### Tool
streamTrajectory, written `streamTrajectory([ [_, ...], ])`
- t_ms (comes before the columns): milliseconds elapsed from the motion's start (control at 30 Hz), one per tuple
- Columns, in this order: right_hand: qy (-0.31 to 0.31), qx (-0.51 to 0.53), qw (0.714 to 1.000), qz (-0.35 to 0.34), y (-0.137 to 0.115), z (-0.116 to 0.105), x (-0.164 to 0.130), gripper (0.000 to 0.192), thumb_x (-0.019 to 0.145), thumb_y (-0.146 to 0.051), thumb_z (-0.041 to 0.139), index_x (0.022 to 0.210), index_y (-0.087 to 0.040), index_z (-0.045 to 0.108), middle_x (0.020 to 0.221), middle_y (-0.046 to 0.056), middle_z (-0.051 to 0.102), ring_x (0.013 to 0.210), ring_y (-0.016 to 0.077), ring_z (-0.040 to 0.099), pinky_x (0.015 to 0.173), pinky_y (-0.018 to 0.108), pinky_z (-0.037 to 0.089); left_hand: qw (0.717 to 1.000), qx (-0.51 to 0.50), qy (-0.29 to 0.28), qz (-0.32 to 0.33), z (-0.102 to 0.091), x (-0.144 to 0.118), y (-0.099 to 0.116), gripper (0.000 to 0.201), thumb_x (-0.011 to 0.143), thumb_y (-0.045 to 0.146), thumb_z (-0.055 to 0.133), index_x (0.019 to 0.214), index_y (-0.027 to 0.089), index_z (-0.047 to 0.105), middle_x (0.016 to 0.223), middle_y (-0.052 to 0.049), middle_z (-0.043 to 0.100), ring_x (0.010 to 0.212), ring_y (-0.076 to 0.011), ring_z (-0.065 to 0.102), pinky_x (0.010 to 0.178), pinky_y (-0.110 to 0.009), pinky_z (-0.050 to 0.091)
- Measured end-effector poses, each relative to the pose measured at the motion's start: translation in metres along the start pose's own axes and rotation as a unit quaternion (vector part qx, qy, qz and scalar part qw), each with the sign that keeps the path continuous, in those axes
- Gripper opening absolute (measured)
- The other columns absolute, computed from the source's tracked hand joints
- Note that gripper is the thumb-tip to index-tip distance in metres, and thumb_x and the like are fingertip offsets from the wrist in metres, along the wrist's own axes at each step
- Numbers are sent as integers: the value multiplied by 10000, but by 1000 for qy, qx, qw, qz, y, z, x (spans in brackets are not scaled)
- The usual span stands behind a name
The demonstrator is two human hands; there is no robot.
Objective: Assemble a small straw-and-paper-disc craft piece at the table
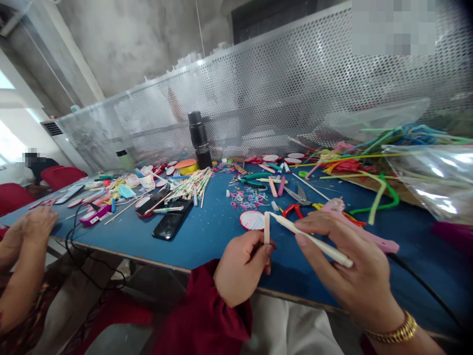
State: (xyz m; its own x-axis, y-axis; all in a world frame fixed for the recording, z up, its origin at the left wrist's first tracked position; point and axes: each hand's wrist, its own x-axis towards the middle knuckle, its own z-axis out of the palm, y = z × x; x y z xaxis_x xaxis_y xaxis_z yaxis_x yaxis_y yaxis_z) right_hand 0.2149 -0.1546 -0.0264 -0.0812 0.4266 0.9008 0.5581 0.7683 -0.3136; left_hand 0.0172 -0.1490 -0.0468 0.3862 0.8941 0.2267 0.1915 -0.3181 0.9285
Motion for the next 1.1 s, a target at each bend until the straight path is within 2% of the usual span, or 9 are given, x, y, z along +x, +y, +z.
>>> streamTrajectory([
  [1100,-11,17,1000,-24,-1,-1,2,200,851,-114,710,990,-249,660,882,34,719,834,225,687,750,384,558,1000,21,-7,-6,0,0,6,210,1005,343,514,982,167,626,653,21,604,610,-109,544,659,-239,419],
])
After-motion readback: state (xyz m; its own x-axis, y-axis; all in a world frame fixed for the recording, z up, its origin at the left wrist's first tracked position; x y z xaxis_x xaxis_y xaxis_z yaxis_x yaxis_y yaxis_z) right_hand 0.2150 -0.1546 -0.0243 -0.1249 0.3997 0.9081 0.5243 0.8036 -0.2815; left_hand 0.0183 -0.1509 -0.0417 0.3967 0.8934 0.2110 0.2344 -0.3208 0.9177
